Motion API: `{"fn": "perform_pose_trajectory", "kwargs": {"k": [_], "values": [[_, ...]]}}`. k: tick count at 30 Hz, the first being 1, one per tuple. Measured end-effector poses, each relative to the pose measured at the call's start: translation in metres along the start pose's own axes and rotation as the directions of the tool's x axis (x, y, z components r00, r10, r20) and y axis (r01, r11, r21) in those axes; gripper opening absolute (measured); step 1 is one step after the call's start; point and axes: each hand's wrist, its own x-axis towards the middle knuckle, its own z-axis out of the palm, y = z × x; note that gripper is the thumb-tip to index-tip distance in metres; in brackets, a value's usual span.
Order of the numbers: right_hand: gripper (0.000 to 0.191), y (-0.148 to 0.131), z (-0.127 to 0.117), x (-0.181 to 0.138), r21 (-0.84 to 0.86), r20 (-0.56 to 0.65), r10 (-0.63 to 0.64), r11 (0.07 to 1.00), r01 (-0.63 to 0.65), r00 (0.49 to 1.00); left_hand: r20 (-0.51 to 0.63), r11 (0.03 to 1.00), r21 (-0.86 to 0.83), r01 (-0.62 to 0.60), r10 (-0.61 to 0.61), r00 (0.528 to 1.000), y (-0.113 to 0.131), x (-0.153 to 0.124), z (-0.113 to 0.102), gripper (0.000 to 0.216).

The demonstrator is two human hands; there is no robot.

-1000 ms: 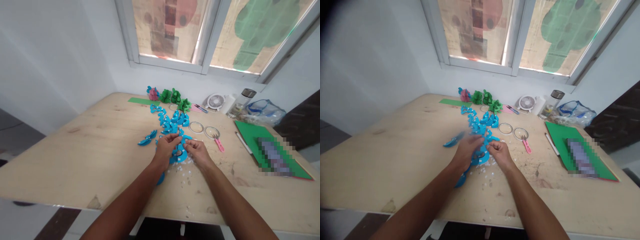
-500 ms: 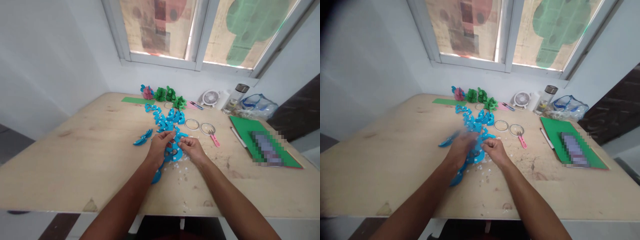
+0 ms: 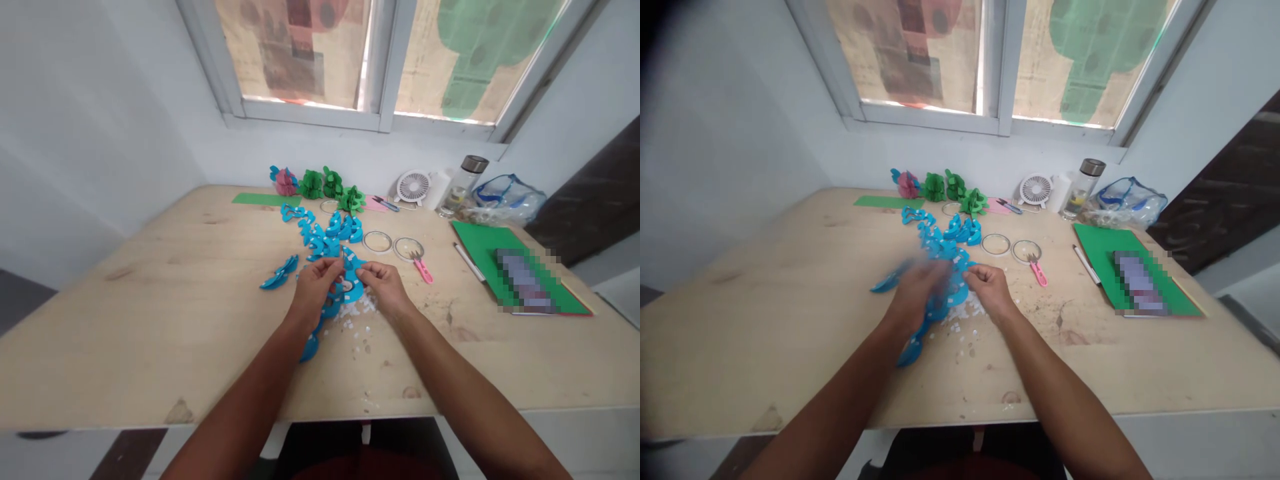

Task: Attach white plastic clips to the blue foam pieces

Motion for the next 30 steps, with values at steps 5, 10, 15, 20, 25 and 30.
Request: {"fn": "perform_pose_trajectory", "kwargs": {"k": [5, 10, 15, 20, 25, 30], "values": [[0.028, -0.0017, -0.0027, 0.0016, -0.022, -0.051, -0.064, 0.998, 0.063, 0.997, 0.067, 0.996, 0.086, -0.005, 0.0, 0.998, -0.0004, -0.002, 0.0012, 0.024], [0.029, -0.0042, -0.001, -0.0001, -0.071, -0.049, -0.08, 0.995, 0.077, 0.996, 0.053, 0.997, 0.065, -0.031, 0.027, 0.998, 0.0014, -0.0041, 0.0022, 0.017], [0.026, -0.0072, 0.0003, -0.0009, -0.054, -0.047, -0.072, 0.996, 0.069, 0.996, 0.045, 0.999, 0.029, -0.027, 0.026, 0.999, -0.0018, -0.0033, 0.0009, 0.018], [0.024, -0.0078, -0.0004, -0.0015, 0.01, 0.017, -0.024, 1.0, 0.023, 1.0, 0.007, 0.997, 0.05, -0.054, 0.054, 0.999, -0.0039, -0.0026, -0.0007, 0.019], [0.026, -0.0056, -0.0008, -0.0012, -0.063, 0.045, -0.016, 0.998, 0.019, 0.999, 0.016, 0.996, 0.07, -0.063, 0.062, 0.998, -0.0037, -0.0014, -0.0009, 0.023], [0.024, -0.0036, -0.0025, 0.0013, -0.054, -0.065, -0.087, 0.995, 0.084, 0.994, 0.024, 0.996, 0.069, -0.059, 0.057, 0.998, -0.0022, -0.0026, 0.0015, 0.029]]}}
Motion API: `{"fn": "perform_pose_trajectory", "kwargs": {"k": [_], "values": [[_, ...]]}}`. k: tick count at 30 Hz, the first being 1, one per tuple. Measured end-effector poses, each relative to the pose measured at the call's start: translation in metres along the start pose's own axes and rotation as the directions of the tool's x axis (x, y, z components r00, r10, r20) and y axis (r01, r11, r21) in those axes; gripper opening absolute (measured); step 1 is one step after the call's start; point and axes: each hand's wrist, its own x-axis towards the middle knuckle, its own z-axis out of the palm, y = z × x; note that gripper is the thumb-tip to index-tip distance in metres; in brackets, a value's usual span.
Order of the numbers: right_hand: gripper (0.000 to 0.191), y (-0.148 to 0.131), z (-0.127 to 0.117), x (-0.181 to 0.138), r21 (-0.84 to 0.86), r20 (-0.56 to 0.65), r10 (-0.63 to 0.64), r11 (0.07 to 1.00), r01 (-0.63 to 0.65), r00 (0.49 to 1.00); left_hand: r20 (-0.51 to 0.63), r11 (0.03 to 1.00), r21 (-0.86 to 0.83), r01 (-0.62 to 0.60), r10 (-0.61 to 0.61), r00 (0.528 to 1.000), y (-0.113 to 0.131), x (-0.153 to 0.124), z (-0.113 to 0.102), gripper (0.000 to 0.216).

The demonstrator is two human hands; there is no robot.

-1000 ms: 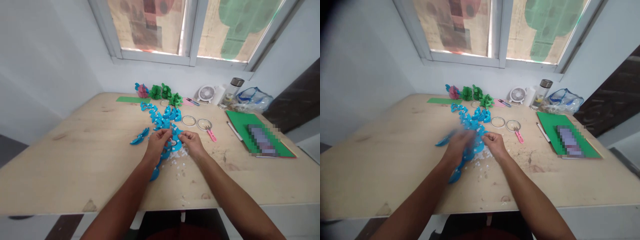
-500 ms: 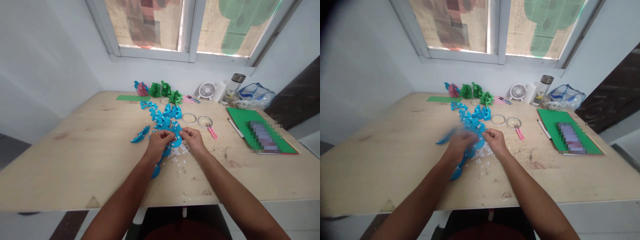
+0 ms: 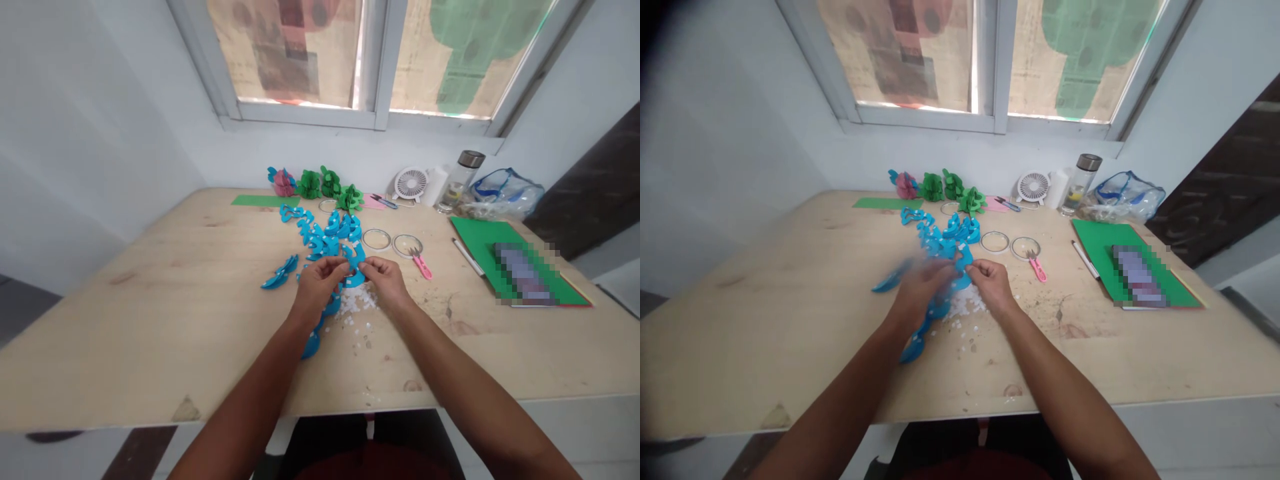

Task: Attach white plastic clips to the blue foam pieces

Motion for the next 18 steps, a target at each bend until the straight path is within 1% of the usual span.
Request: {"fn": "perform_pose_trajectory", "kwargs": {"k": [3, 6, 8, 13, 18], "values": [[0.023, 0.0, -0.0014, 0.0004, 0.035, -0.059, -0.024, 0.999, 0.027, 0.998, 0.016, 0.993, 0.069, -0.097, 0.096, 0.995, 0.0018, -0.002, 0.0011, 0.026], [0.023, 0.0, -0.0022, 0.0, 0.064, -0.078, -0.046, 0.997, 0.051, 0.996, 0.078, 0.961, 0.178, -0.213, 0.202, 0.976, 0.0018, -0.0036, 0.0014, 0.024], [0.023, 0.0006, -0.0023, 0.0, 0.064, -0.081, -0.056, 0.996, 0.061, 0.995, 0.107, 0.944, 0.212, -0.251, 0.233, 0.967, 0.0001, -0.0038, 0.0014, 0.022], [0.023, 0.0029, -0.0025, 0.0017, 0.074, -0.074, -0.065, 0.995, 0.07, 0.995, 0.136, 0.948, 0.18, -0.262, 0.24, 0.961, -0.0061, -0.0013, 0.0009, 0.02], [0.022, 0.002, -0.0022, 0.0019, 0.064, -0.102, -0.056, 0.996, 0.062, 0.993, 0.156, 0.95, 0.166, -0.264, 0.239, 0.958, -0.0059, -0.0005, 0.0, 0.023]]}}
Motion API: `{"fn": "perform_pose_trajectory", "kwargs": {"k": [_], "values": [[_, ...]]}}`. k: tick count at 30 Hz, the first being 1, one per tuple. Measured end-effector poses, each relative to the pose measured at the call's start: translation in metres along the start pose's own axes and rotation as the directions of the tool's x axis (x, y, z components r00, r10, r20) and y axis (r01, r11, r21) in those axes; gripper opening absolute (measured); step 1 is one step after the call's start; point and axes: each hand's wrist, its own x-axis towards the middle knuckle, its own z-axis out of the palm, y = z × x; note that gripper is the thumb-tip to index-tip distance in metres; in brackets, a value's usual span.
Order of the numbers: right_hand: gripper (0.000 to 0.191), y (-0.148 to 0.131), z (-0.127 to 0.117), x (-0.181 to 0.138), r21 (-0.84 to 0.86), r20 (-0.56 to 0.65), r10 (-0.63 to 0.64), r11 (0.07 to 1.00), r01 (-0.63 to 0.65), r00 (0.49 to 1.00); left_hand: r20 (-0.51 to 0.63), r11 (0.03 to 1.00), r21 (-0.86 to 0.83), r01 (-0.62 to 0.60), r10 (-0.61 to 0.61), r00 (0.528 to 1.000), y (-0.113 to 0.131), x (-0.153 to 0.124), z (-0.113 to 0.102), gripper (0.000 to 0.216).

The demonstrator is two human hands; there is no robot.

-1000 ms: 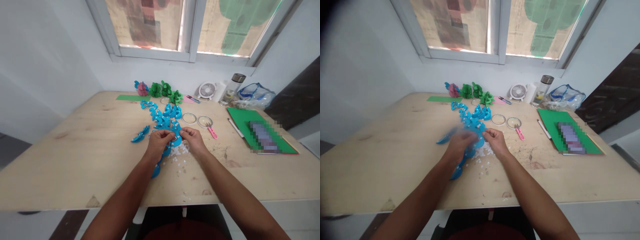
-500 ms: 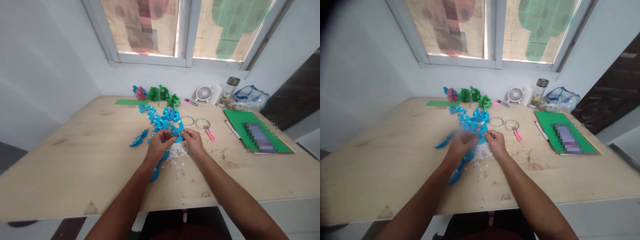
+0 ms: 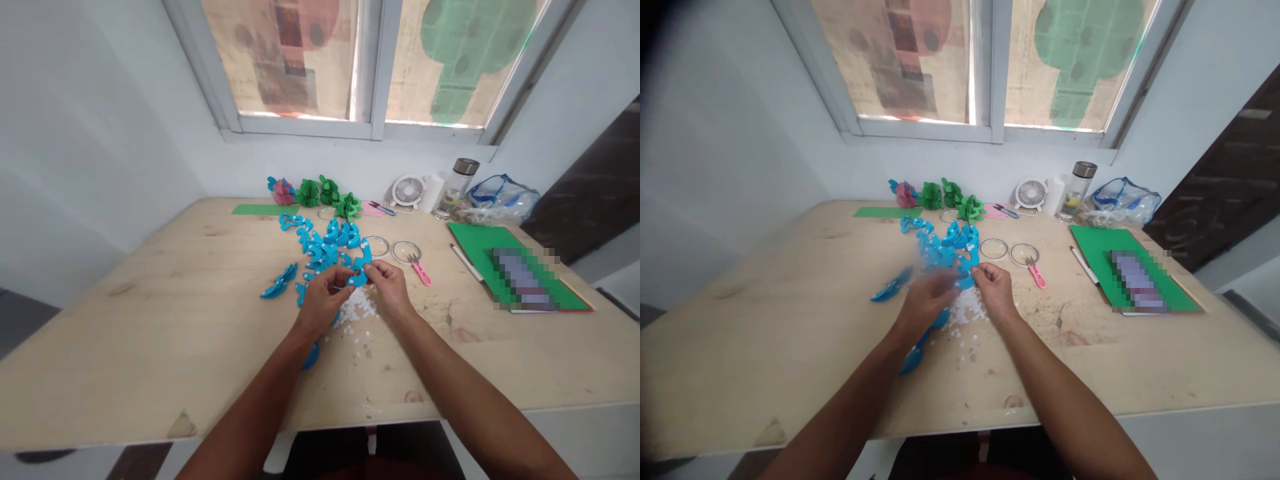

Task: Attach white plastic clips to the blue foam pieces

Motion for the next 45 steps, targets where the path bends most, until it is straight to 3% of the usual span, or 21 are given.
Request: {"fn": "perform_pose_trajectory", "kwargs": {"k": [8, 18, 29, 37, 41, 45], "values": [[0.02, -0.001, -0.001, 0.0, 0.015, -0.003, -0.012, 1.0, 0.012, 1.0, 0.052, 0.999, 0.026, -0.022, 0.021, 0.998, 0.0, 0.0, -0.003, 0.027], [0.018, 0.005, -0.001, 0.001, 0.098, 0.023, 0.059, 0.993, -0.061, 0.998, 0.132, 0.964, 0.233, -0.128, 0.099, 0.986, 0.001, 0.005, -0.012, 0.022], [0.022, -0.002, 0.0, 0.0, 0.164, 0.053, 0.115, 0.979, -0.123, 0.992, 0.125, 0.916, 0.327, -0.233, 0.202, 0.971, -0.004, 0.005, -0.012, 0.023], [0.019, 0.002, -0.001, 0.0, 0.117, 0.051, 0.122, 0.985, -0.128, 0.991, 0.155, 0.883, 0.373, -0.285, 0.244, 0.957, -0.01, 0.005, -0.013, 0.022], [0.017, 0.004, -0.002, 0.001, 0.13, 0.045, 0.103, 0.986, -0.108, 0.994, 0.17, 0.919, 0.32, -0.232, 0.185, 0.968, -0.005, 0.004, -0.013, 0.027], [0.02, 0.005, -0.001, 0.001, 0.108, 0.017, 0.079, 0.991, -0.08, 0.997, 0.12, 0.99, 0.13, -0.063, 0.048, 0.992, 0.001, 0.003, -0.009, 0.025]]}}
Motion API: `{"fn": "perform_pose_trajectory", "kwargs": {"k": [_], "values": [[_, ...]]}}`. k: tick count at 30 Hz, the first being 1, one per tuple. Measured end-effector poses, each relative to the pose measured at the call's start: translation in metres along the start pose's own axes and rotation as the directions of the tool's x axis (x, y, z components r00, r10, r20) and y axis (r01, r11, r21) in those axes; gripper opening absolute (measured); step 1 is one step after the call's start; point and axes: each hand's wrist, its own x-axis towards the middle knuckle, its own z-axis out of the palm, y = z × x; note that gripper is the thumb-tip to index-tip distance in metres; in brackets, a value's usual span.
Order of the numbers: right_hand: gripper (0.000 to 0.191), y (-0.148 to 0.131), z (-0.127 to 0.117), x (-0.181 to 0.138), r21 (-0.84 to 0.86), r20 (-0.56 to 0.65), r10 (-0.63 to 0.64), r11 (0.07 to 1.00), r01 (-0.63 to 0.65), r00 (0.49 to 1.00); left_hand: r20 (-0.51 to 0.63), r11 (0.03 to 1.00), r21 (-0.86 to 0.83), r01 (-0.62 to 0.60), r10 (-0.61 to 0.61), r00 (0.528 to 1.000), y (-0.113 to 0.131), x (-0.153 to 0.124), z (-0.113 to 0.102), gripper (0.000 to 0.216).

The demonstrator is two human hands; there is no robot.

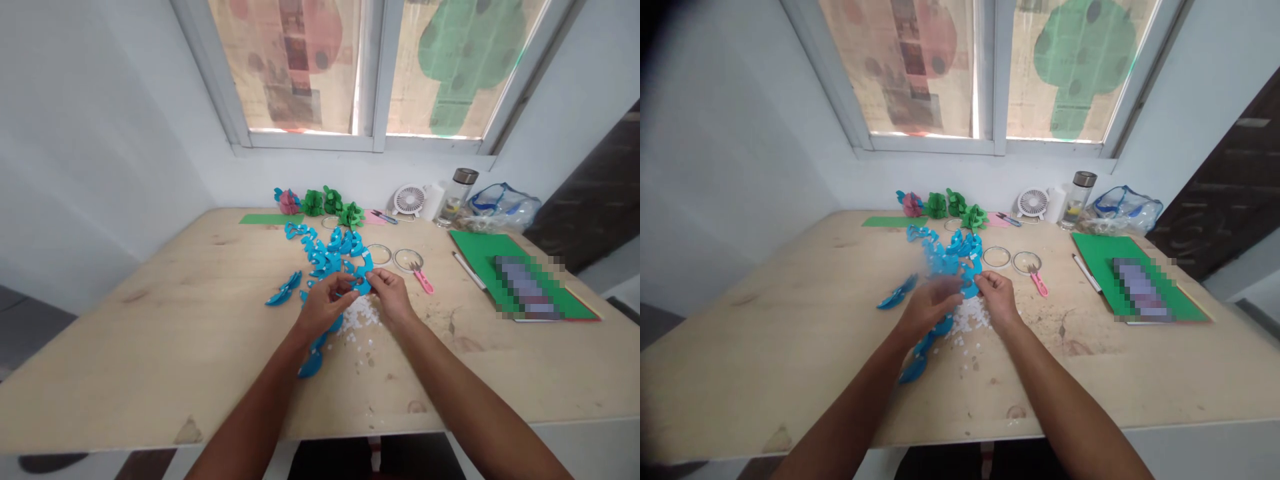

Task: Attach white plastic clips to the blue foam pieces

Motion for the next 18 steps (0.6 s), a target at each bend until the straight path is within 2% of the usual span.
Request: {"fn": "perform_pose_trajectory", "kwargs": {"k": [3, 6, 14, 18], "values": [[0.022, 0.0001, 0.0012, -0.0002, -0.025, 0.007, -0.016, 1.0, 0.016, 1.0, -0.026, 0.989, -0.106, 0.104, -0.108, 0.994, 0.0005, 0.0008, 0.0037, 0.018], [0.023, -0.0011, 0.0018, -0.0013, -0.039, 0.019, -0.023, 0.999, 0.023, 1.0, -0.051, 0.983, -0.129, 0.128, -0.136, 0.989, 0.0002, 0.0012, 0.0053, 0.012], [0.028, -0.0055, 0.0006, -0.0022, 0.017, 0.069, 0.041, 0.999, -0.042, 0.997, -0.005, 0.999, -0.039, 0.025, -0.025, 1.0, 0.0024, -0.0002, -0.0016, 0.01], [0.027, -0.0029, -0.0004, -0.0009, 0.01, 0.073, 0.014, 1.0, -0.015, 0.997, -0.014, 0.999, 0.043, -0.008, 0.008, 1.0, 0.0002, -0.0009, -0.0026, 0.011]]}}
